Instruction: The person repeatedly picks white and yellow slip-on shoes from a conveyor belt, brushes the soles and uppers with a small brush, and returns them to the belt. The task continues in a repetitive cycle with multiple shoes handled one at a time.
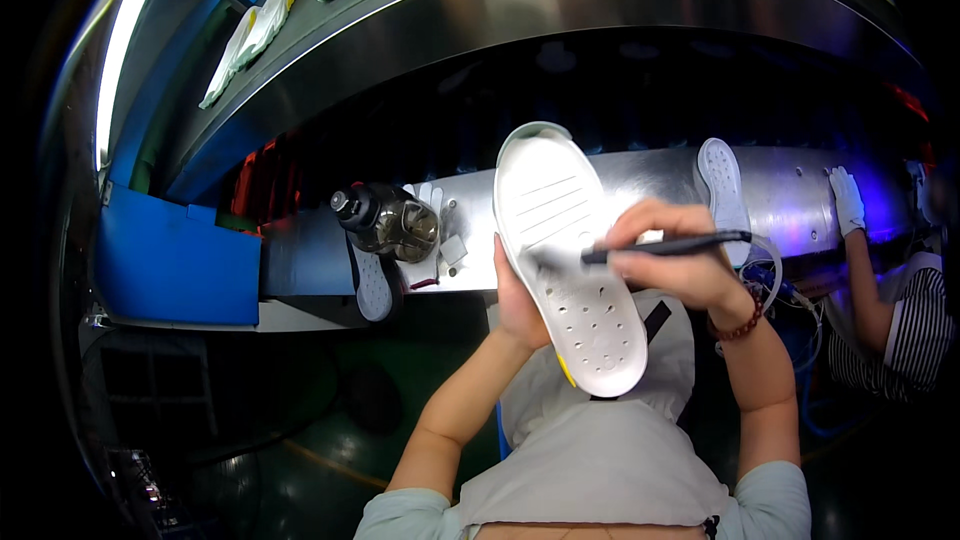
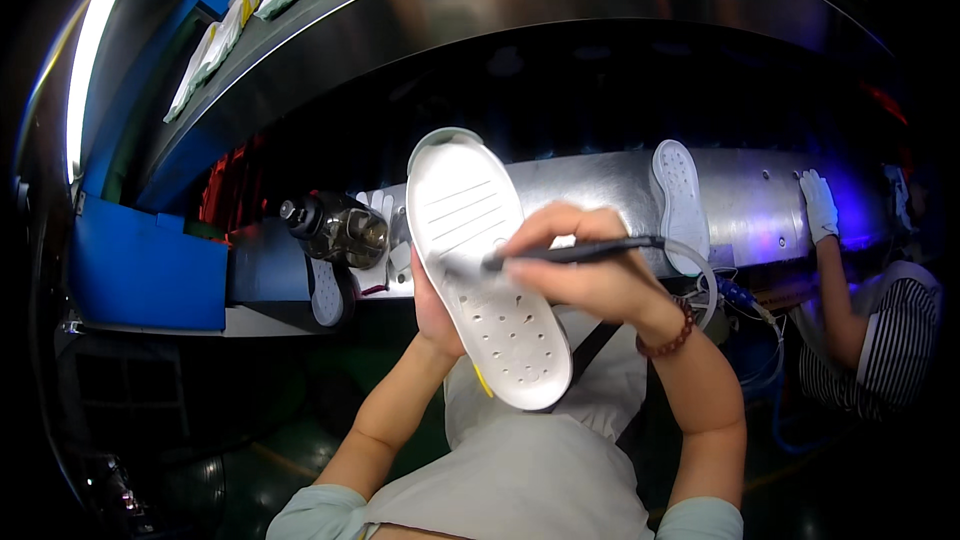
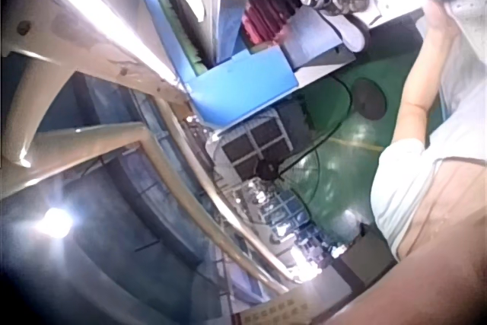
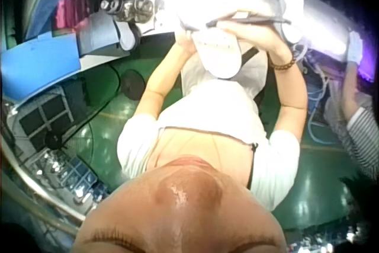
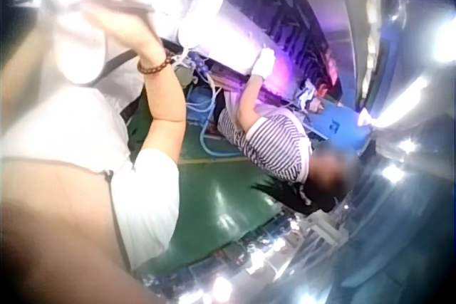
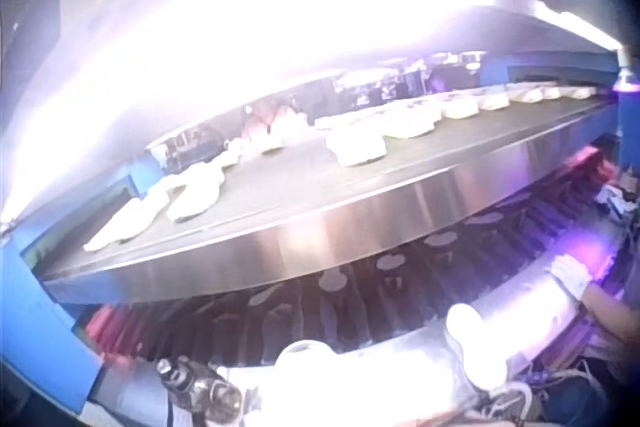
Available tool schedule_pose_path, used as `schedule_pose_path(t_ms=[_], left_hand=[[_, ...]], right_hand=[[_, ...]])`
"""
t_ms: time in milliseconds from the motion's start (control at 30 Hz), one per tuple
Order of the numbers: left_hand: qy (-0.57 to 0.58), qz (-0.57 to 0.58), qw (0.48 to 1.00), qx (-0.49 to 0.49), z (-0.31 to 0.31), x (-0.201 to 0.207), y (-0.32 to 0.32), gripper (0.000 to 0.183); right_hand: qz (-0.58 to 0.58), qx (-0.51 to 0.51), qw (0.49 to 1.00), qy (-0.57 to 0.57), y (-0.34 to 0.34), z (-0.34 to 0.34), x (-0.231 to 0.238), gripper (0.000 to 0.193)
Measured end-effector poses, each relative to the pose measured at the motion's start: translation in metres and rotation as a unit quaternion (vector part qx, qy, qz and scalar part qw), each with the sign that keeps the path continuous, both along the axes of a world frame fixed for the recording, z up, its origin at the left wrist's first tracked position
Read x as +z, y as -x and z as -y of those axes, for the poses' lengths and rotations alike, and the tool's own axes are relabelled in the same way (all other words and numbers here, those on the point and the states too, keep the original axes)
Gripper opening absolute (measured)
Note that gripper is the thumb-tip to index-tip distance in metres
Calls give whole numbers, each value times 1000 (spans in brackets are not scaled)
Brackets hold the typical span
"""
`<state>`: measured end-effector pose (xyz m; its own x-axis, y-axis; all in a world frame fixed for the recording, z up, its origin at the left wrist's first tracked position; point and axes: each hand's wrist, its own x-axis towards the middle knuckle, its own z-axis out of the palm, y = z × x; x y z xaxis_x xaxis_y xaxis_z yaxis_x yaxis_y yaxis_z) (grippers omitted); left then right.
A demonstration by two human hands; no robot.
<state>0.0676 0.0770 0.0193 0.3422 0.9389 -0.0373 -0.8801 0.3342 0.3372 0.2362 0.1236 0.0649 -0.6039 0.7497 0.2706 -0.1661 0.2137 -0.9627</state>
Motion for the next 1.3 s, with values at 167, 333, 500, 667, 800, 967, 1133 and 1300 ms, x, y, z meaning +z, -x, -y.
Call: schedule_pose_path(t_ms=[167, 333, 500, 667, 800, 967, 1133, 1300], left_hand=[[-22, -24, 997, 65, -3, -3, 8, 73], [-38, -190, 966, 171, -13, 8, -1, 80], [-64, -139, 968, 198, -22, 12, 8, 83], [-74, -123, 959, 245, -31, 21, 14, 85], [-124, -107, 961, 222, -32, 27, 22, 86], [-111, -111, 959, 236, -36, 38, 24, 85], [-117, -62, 976, 176, -40, 51, 28, 85], [-185, -43, 977, 96, -28, 33, 7, 82]], right_hand=[[31, 59, 989, -135, 0, 7, 0, 20], [20, -6, 1000, -2, -13, -1, -3, 20], [21, 96, 993, -64, -15, 7, -3, 19], [8, 2, 1000, -20, -18, 3, -9, 21], [-34, 54, 998, -18, -22, 6, -11, 22], [-42, 17, 999, 18, -19, 7, -17, 22], [-130, 5, 984, 123, -19, 5, -16, 21], [-128, -28, 983, 129, -1, 20, -5, 21]])
